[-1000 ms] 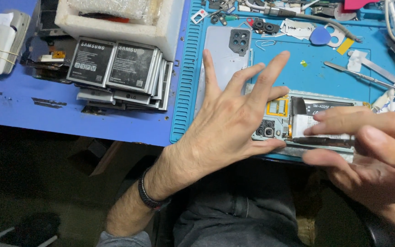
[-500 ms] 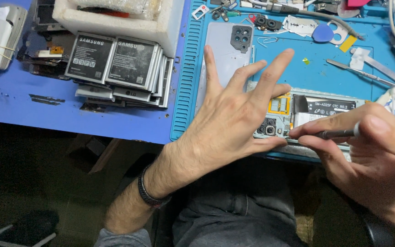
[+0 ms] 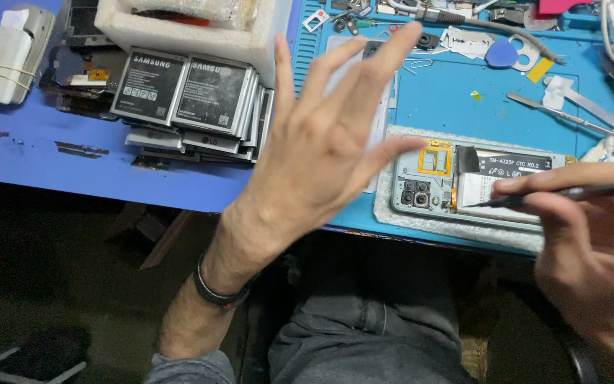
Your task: The person uses a metal spudger to pry and separate components inside a disassembled smartphone chassis, focusing on the battery and camera module area. They then pick up a small metal container filled with screws and use their fingers to sift through the contents.
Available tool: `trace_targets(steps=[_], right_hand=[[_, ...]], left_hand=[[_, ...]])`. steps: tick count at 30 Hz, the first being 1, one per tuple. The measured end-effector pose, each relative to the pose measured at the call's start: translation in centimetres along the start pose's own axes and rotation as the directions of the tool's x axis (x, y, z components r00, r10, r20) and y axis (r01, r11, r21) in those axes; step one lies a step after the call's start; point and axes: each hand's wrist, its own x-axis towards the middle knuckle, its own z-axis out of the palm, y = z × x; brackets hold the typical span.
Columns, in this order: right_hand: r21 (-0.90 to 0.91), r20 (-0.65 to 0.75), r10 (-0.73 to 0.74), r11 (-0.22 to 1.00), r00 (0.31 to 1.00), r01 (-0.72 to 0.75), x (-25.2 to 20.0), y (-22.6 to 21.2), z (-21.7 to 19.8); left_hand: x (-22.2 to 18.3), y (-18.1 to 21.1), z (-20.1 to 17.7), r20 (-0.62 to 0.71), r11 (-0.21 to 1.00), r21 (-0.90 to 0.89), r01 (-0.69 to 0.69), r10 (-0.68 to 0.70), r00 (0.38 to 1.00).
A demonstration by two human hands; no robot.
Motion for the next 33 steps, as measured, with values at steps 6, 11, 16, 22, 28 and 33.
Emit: trace_targets(steps=[6,11,16,22,28,33], right_hand=[[-0.012,-0.067,0.242,0.970,0.968,-0.244,0.4,1.3,-1.3],[-0.032,-0.087,0.250,0.967,0.964,-0.253,0.3,0.4,-0.9],[0.053,-0.103,0.272,0.962,0.957,-0.268,0.1,1.3,-0.8],[0.079,-0.099,0.234,0.971,0.967,-0.227,0.3,1.5,-1.3],[0.081,-0.096,0.227,0.972,0.969,-0.220,0.2,1.7,-1.4],[0.121,-0.125,0.238,0.967,0.963,-0.223,0.0,2.2,-1.0]], left_hand=[[0.8,-2.2,2.5,-0.362,0.990,-0.142,-0.017,-0.036,0.931],[1.5,-1.3,3.4,-0.425,0.997,0.074,-0.034,0.062,0.903],[2.6,-0.6,4.3,-0.490,0.992,0.102,-0.076,0.117,0.864],[3.0,-0.2,4.6,-0.450,0.977,0.168,-0.129,0.193,0.872],[3.3,-0.1,4.7,-0.426,0.957,0.207,-0.203,0.275,0.862],[3.4,0.3,4.5,-0.386,0.928,0.224,-0.298,0.365,0.847]])
